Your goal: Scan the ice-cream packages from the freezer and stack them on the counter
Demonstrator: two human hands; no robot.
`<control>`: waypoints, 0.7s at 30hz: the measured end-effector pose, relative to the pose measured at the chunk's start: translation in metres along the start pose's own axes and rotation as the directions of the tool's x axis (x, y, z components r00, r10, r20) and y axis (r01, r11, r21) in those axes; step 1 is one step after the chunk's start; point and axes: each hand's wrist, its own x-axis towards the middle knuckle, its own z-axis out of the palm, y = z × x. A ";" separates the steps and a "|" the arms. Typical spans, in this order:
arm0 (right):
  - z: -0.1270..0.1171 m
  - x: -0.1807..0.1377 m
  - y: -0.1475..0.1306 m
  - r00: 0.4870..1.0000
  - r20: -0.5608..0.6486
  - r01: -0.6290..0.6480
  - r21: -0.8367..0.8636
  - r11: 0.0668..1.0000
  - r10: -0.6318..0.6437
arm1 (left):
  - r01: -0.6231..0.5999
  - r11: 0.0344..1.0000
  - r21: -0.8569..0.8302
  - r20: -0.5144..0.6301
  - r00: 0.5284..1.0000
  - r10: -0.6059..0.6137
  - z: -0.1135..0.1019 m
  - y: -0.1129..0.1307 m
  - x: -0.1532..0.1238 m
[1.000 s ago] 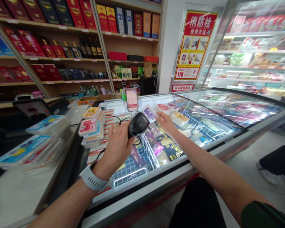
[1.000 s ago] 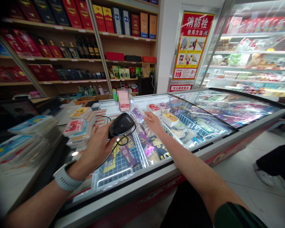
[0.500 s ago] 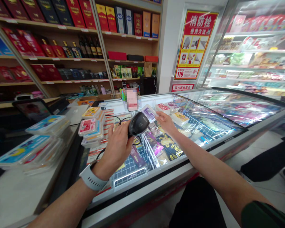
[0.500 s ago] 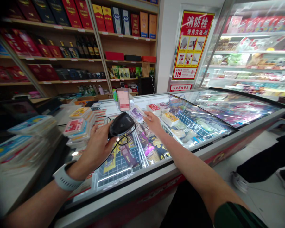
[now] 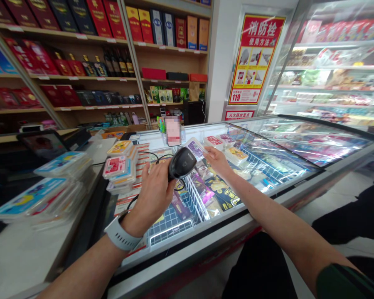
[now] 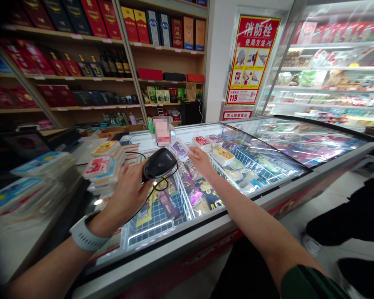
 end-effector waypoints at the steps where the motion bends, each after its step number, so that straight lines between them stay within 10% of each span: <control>1: 0.000 0.000 0.000 1.000 -0.002 -0.001 0.001 1.000 0.001 | 0.001 1.000 -0.002 0.005 1.000 -0.001 0.000 0.000 0.000; 21: 0.000 0.000 0.005 1.000 -0.010 -0.001 0.004 1.000 0.001 | -0.001 1.000 0.024 -0.002 1.000 0.001 0.000 -0.001 0.001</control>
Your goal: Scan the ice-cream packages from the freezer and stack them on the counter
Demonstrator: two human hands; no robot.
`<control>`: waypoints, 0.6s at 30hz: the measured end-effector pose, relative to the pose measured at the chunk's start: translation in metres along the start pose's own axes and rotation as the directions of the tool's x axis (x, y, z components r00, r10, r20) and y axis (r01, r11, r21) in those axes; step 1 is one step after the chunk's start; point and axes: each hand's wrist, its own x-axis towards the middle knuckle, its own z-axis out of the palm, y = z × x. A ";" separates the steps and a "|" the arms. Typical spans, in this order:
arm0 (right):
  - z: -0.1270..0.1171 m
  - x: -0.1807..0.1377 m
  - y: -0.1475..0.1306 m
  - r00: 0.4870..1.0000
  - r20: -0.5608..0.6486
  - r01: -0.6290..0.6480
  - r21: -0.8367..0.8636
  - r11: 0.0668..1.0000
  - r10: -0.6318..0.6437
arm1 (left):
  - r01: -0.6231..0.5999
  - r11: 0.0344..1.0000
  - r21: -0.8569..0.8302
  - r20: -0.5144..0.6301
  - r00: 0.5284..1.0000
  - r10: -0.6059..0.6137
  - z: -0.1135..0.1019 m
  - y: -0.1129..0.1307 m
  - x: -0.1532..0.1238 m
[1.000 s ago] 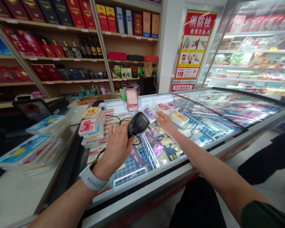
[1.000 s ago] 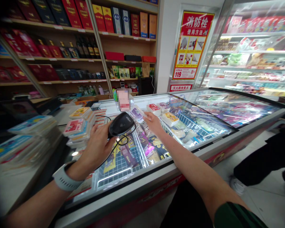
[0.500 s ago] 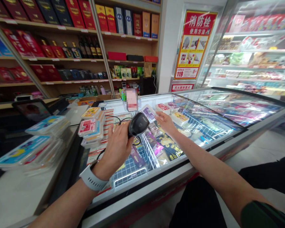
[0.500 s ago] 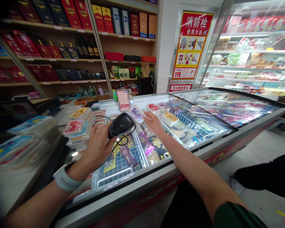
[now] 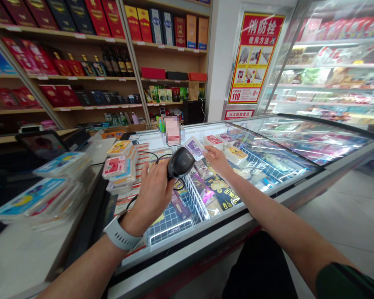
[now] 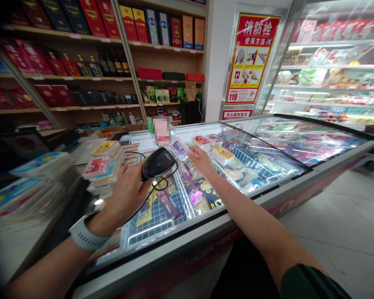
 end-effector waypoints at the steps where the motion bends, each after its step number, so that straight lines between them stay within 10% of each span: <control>1: 0.000 0.000 -0.001 1.000 0.001 0.001 -0.002 1.000 -0.001 | 0.002 1.000 -0.005 0.004 1.000 -0.002 0.000 0.000 0.000; 12: -0.007 -0.001 -0.015 0.997 -0.063 0.046 -0.092 0.995 -0.052 | -0.001 1.000 -0.008 0.028 1.000 0.001 0.005 -0.002 -0.002; 18: -0.033 -0.009 -0.035 0.948 -0.203 0.140 -0.430 0.892 -0.246 | 0.004 1.000 0.000 0.038 0.999 -0.004 0.004 -0.002 -0.002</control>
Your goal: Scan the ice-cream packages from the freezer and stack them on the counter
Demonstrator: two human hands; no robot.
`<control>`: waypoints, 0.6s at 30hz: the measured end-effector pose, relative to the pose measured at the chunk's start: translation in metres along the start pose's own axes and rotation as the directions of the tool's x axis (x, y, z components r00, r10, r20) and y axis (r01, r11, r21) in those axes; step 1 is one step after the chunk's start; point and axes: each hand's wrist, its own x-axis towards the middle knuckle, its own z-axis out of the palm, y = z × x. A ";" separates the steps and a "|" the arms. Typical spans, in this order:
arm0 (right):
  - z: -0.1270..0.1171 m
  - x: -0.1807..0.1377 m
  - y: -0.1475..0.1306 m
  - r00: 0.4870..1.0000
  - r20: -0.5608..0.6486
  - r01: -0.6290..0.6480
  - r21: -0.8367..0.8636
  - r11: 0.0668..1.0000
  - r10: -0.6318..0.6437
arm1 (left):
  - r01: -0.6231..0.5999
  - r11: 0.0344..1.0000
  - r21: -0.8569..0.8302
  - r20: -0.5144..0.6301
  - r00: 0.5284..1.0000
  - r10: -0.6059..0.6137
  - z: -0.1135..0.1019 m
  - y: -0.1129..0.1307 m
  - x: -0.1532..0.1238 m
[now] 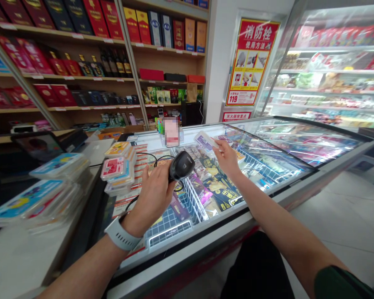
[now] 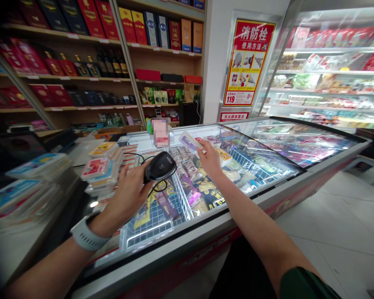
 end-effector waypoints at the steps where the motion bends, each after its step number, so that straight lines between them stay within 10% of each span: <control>1: -0.007 0.000 0.001 0.999 -0.022 0.026 -0.079 0.997 -0.028 | 0.001 1.000 -0.001 -0.001 1.000 -0.001 0.000 0.000 0.000; 9: -0.068 -0.010 0.039 0.967 -0.093 0.137 -0.602 0.787 -0.239 | -0.010 1.000 -0.021 -0.011 1.000 0.010 -0.002 0.001 0.001; 18: -0.078 -0.019 0.057 0.976 0.075 0.189 -0.755 0.628 -0.204 | -0.005 1.000 -0.030 -0.008 1.000 0.005 0.000 0.000 0.000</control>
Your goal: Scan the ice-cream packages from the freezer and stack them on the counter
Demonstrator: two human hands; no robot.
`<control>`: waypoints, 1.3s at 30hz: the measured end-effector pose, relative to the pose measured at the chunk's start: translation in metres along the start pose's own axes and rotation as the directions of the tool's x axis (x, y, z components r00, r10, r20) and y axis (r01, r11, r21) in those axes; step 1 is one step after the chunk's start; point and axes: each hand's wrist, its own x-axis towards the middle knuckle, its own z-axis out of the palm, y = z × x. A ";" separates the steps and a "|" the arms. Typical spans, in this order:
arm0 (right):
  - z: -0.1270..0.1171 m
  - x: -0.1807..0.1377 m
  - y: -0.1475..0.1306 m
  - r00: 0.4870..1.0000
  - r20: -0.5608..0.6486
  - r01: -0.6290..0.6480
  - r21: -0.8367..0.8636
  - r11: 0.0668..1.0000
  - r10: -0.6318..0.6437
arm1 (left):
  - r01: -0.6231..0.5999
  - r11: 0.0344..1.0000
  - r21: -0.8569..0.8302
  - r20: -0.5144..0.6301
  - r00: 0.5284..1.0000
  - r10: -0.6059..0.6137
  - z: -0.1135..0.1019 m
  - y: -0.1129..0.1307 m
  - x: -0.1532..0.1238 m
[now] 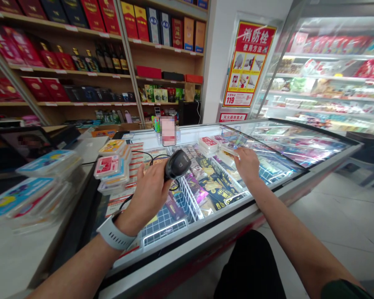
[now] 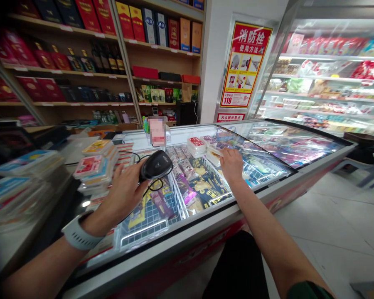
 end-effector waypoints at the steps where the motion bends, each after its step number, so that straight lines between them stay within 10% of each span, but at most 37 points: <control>1: 0.001 0.000 -0.001 1.000 0.017 -0.005 -0.013 1.000 0.005 | 0.000 1.000 -0.003 0.004 1.000 0.000 0.000 0.000 0.000; 23: -0.002 -0.006 -0.010 1.000 -0.004 -0.020 0.029 0.999 0.020 | 0.025 0.999 -0.023 -0.023 0.999 -0.025 -0.004 0.002 0.001; 39: 0.002 0.012 -0.066 0.933 -0.046 0.354 0.301 0.886 -0.357 | 0.028 0.996 -0.087 -0.077 0.996 -0.035 -0.018 0.012 -0.003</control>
